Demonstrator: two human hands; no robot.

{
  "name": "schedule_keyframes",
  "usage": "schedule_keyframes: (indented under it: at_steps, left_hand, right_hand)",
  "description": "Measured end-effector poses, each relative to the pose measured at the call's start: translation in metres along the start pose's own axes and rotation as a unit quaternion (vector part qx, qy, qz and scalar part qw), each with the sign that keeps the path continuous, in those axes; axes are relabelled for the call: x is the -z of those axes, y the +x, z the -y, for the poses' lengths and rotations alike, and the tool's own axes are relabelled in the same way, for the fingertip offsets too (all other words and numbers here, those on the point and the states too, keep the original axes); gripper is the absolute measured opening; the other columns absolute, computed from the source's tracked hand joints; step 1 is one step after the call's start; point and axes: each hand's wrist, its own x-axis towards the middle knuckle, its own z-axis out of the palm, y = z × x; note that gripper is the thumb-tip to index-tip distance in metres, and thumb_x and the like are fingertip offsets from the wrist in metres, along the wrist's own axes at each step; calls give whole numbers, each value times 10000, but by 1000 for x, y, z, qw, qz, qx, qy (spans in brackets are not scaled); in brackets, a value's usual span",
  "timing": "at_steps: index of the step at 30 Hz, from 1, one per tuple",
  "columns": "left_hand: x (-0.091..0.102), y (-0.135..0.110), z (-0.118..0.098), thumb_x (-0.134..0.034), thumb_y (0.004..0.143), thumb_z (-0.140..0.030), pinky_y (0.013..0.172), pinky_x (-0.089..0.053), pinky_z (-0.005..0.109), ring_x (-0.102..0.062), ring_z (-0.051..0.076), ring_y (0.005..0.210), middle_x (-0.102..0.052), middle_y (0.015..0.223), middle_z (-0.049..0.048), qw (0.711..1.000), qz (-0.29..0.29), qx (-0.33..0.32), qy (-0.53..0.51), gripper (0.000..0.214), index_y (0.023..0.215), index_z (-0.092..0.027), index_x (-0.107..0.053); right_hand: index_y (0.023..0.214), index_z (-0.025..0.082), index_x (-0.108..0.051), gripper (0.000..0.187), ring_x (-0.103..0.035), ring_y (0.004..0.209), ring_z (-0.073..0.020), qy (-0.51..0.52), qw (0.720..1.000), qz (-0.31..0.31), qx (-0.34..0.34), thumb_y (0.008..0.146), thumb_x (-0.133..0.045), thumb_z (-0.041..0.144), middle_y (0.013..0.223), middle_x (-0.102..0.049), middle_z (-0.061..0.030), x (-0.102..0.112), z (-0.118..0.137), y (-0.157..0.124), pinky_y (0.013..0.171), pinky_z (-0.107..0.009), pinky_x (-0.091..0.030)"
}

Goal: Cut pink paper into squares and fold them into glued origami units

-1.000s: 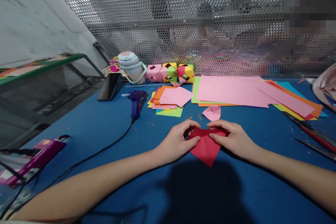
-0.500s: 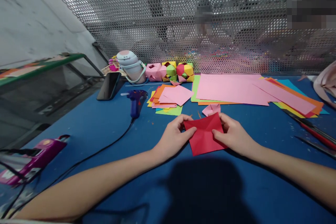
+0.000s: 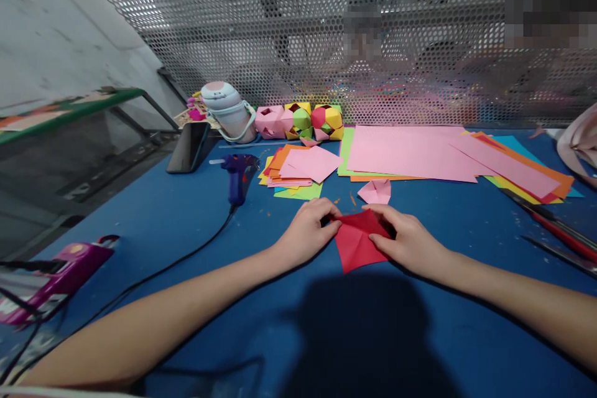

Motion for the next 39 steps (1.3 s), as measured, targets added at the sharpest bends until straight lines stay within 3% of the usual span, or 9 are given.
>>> schedule_keyframes:
  at_steps: [4,7,10,12,16,20,25,31,39]
  left_hand:
    - [0,1,5,-531,743,-57,754,-436,312,-550,163,794,-602,782,18,999,2,-32,15,125,745,-170,-584]
    - [0,0,4,-518,757,-42,833,-429,347,-563,179,899,-647,886,29,998,0,-58,19,203,865,-185,-612]
    - [-1,-3,3,-465,747,14,893,-406,361,-555,183,979,-669,964,31,994,22,-99,37,369,1009,-197,-616]
    - [0,-4,2,-456,775,-3,889,-406,353,-558,184,986,-670,967,44,989,42,-131,53,353,1028,-188,-617]
    - [2,-2,3,-459,864,-121,851,-408,334,-587,175,921,-677,944,70,974,58,-198,98,215,1006,-165,-614]
    - [6,1,5,-427,875,-108,884,-375,356,-592,190,944,-694,918,92,935,70,-289,192,221,1011,-134,-599]
    - [11,2,2,-394,892,-139,907,-373,363,-597,194,912,-700,883,92,910,86,-313,257,238,1029,-125,-588]
    - [9,0,1,-383,889,-175,909,-412,365,-605,198,927,-686,969,122,918,82,-302,244,256,1053,-134,-574]
    - [13,1,-2,-365,904,-193,870,-436,366,-607,193,792,-669,782,110,902,83,-327,271,243,966,-122,-590]
  right_hand:
    - [1178,182,-523,443,-629,839,-172,-47,997,-1,57,750,-480,77,1006,-672,-76,-4,-5,-2,730,-307,-505]
    - [1186,177,-516,436,-612,908,-191,-77,991,5,106,769,-450,70,1040,-659,-93,-4,-6,-3,771,-338,-505]
    - [1230,175,-483,462,-591,860,-191,-106,982,22,153,786,-428,61,1010,-653,-92,-4,-8,-5,738,-339,-509]
    - [1245,151,-473,460,-570,824,-196,-138,973,29,181,798,-420,58,981,-649,-103,-5,-10,-6,712,-333,-504]
    - [1235,67,-488,374,-521,729,-216,-246,936,24,250,885,-363,110,836,-639,-124,-6,-10,-6,637,-346,-464]
    - [1184,8,-528,347,-492,675,-213,-337,889,22,308,906,-335,85,714,-603,-102,-2,-5,-6,601,-337,-408]
    - [1075,17,-596,323,-475,635,-201,-365,875,20,316,914,-322,77,648,-564,-86,3,1,-8,581,-322,-384]
    - [1268,-27,-447,418,-541,792,-237,-352,892,25,282,886,-305,67,894,-641,-185,-4,-6,-8,656,-350,-437]
    - [1073,12,-608,307,-491,624,-206,-392,866,3,309,892,-378,105,656,-585,-93,2,6,-4,592,-332,-366]
